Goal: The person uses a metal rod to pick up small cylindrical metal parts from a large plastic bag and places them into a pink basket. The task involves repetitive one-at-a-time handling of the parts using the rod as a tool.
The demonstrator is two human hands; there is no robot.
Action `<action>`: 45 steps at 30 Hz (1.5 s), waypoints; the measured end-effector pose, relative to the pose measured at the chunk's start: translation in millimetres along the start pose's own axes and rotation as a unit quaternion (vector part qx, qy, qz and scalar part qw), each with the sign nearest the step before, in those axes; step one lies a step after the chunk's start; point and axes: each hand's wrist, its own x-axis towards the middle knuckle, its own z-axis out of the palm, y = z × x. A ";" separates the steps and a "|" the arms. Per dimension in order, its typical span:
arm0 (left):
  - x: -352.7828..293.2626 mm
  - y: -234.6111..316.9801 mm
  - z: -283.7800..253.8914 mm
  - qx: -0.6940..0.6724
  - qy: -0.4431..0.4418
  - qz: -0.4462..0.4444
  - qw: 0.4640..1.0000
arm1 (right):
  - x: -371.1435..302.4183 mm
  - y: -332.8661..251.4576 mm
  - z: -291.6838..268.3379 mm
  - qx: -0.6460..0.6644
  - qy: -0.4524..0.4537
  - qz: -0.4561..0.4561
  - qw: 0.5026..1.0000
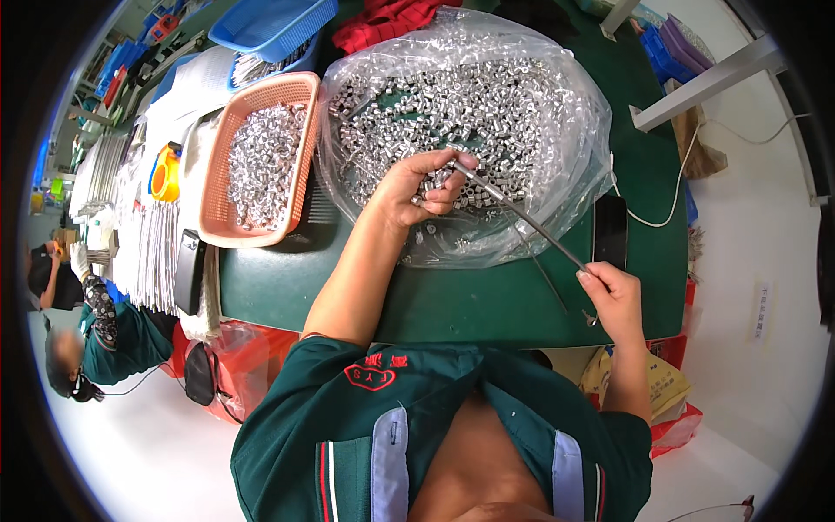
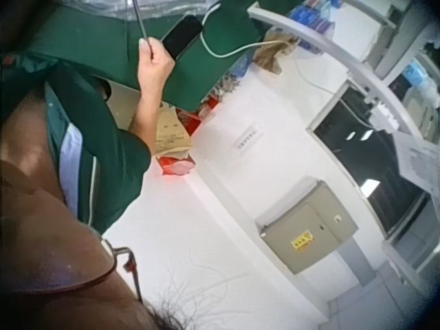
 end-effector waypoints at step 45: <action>-3.3 0.6 27.0 0.076 0.101 0.004 0.992 | 24.2 -14.2 -26.8 -0.102 -0.007 -0.040 0.994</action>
